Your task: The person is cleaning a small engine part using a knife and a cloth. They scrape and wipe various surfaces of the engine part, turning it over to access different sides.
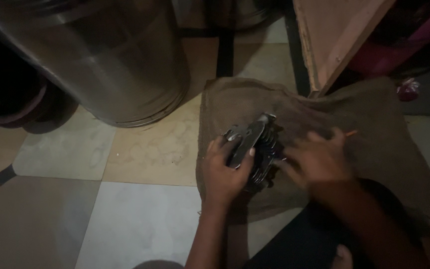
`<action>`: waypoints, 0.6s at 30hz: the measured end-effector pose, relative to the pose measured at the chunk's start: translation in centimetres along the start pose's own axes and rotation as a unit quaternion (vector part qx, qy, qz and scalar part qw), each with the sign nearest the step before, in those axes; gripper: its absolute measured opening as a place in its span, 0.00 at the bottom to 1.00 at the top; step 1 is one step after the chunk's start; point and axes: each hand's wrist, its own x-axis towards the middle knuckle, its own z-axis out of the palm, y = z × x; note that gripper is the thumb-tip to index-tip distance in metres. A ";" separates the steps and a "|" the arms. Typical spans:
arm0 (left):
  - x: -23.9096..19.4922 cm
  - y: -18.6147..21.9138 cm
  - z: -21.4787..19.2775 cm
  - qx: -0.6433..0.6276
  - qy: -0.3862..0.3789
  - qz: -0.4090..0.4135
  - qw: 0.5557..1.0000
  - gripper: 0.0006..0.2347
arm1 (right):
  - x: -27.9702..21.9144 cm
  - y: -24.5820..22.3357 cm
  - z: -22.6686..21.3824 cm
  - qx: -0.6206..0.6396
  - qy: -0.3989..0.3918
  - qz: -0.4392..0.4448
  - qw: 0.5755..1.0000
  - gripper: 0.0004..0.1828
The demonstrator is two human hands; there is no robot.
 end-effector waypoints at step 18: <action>-0.1 -0.3 0.4 0.007 0.044 0.053 0.998 0.17 | -0.2 -0.5 -0.7 -0.025 0.047 -0.042 0.998 0.16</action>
